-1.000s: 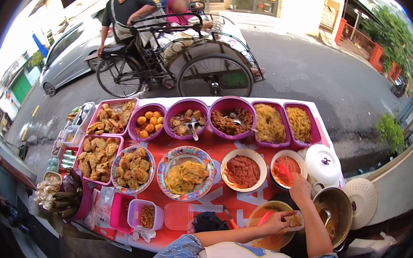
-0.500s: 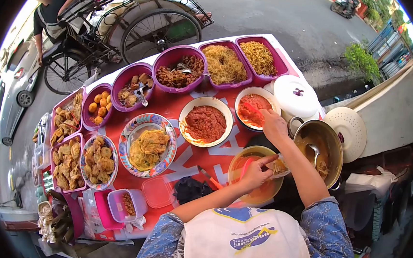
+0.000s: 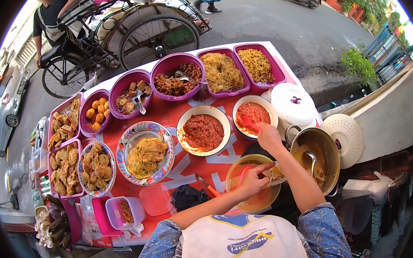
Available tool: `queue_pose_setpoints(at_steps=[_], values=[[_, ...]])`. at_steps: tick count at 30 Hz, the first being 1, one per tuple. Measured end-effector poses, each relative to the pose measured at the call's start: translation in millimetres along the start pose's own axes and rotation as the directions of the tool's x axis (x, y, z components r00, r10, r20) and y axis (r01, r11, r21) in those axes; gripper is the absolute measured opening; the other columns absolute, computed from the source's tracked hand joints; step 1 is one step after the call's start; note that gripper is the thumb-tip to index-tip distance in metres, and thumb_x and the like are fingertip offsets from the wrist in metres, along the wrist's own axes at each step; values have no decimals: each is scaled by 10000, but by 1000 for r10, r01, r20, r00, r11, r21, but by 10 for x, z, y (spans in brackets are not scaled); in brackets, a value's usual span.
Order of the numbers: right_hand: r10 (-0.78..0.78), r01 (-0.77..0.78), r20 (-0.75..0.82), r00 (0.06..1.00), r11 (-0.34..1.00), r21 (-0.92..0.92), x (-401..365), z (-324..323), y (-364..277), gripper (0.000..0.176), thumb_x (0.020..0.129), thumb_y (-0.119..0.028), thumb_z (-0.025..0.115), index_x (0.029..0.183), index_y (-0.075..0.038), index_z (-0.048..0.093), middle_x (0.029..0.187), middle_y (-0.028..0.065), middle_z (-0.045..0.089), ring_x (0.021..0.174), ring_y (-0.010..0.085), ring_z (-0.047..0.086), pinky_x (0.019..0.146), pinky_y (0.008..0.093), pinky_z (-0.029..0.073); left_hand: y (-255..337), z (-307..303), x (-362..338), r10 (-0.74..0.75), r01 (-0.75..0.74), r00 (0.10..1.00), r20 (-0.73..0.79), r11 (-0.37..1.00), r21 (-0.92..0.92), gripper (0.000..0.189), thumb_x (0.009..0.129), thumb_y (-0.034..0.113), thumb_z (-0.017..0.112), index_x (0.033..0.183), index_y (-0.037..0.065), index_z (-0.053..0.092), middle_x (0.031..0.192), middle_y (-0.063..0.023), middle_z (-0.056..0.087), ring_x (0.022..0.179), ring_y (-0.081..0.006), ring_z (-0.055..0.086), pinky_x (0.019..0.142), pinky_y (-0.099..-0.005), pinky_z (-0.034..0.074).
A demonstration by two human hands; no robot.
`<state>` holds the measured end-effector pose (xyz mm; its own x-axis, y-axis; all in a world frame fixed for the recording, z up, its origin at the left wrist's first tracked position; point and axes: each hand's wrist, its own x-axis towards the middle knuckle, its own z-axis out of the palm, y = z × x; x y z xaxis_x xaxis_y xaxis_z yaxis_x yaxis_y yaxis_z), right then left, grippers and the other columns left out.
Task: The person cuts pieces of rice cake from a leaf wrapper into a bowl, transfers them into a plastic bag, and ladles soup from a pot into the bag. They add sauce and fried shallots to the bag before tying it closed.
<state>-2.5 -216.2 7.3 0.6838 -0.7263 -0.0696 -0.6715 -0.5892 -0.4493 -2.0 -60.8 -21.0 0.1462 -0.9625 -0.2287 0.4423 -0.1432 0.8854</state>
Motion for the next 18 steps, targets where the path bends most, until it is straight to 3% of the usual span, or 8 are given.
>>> queue_pose_setpoints(at_steps=[3, 6, 8, 9, 11, 13, 16, 18], values=[[11, -10, -49, 999, 1000, 18, 23, 104, 89, 263, 744, -37, 447, 957, -45, 601, 804, 214, 592, 774, 345, 582, 716, 400, 446, 76, -5, -22, 2, -2, 1000, 11, 1000, 0, 527, 711, -31, 478, 1223, 97, 469, 719, 73, 472, 557, 1, 365, 529, -150, 340], [73, -83, 58, 996, 976, 200, 75, 157, 121, 261, 760, -36, 448, 975, -44, 596, 756, 149, 604, 640, 253, 567, 615, 332, 444, 52, -8, -9, -24, 24, 1000, 9, 1000, -3, 534, 711, -33, 477, 1229, 95, 462, 771, 66, 495, 564, 0, 366, 537, -149, 343], [218, -328, 269, 938, 808, 489, 126, 152, 74, 281, 782, -25, 435, 1036, -35, 554, 739, 51, 562, 527, 115, 445, 483, 239, 368, 55, 0, -4, -13, 13, 1000, 9, 1000, 6, 537, 710, -34, 475, 1231, 93, 458, 801, 62, 506, 566, 1, 366, 539, -149, 345], [220, -330, 270, 937, 808, 488, 142, 137, 85, 281, 782, -25, 435, 1036, -35, 554, 739, 51, 562, 527, 115, 445, 483, 239, 368, 52, 8, -10, -3, 3, 1000, 7, 1000, 14, 540, 709, -36, 474, 1234, 91, 454, 831, 58, 518, 567, 2, 366, 541, -150, 346], [166, -498, 478, 863, 449, 742, 172, 96, 116, 304, 803, -12, 414, 1094, -34, 496, 761, -4, 514, 496, 44, 348, 424, 182, 279, 20, -3, -10, -7, 6, 1000, 17, 1000, 12, 539, 711, -35, 473, 1235, 89, 452, 849, 56, 525, 568, 3, 368, 543, -149, 346], [136, -493, 483, 865, 407, 769, 161, 58, 135, 302, 811, -13, 408, 1102, -38, 485, 763, -4, 508, 496, 33, 341, 417, 172, 272, -36, -27, 17, -10, 9, 999, 32, 1000, 19, 537, 713, -35, 472, 1236, 86, 451, 867, 54, 532, 568, 4, 369, 545, -149, 346], [94, -471, 468, 879, 336, 816, 50, -97, 118, 294, 823, -18, 405, 1105, -50, 482, 765, -6, 503, 497, 23, 338, 411, 160, 270, -105, -14, 29, 44, -45, 999, 11, 998, 34, 537, 704, -8, 473, 1229, 108, 464, 641, 45, 489, 522, -15, 411, 497, -171, 362], [65, -432, 434, 899, 310, 847, -124, -284, 131, 286, 831, -26, 407, 1099, -66, 496, 767, -11, 506, 498, 21, 341, 410, 154, 278, -107, -28, 23, 26, -26, 999, 27, 1000, 5, 534, 716, -46, 477, 1233, 82, 452, 918, 35, 543, 592, 2, 399, 570, -149, 366]])
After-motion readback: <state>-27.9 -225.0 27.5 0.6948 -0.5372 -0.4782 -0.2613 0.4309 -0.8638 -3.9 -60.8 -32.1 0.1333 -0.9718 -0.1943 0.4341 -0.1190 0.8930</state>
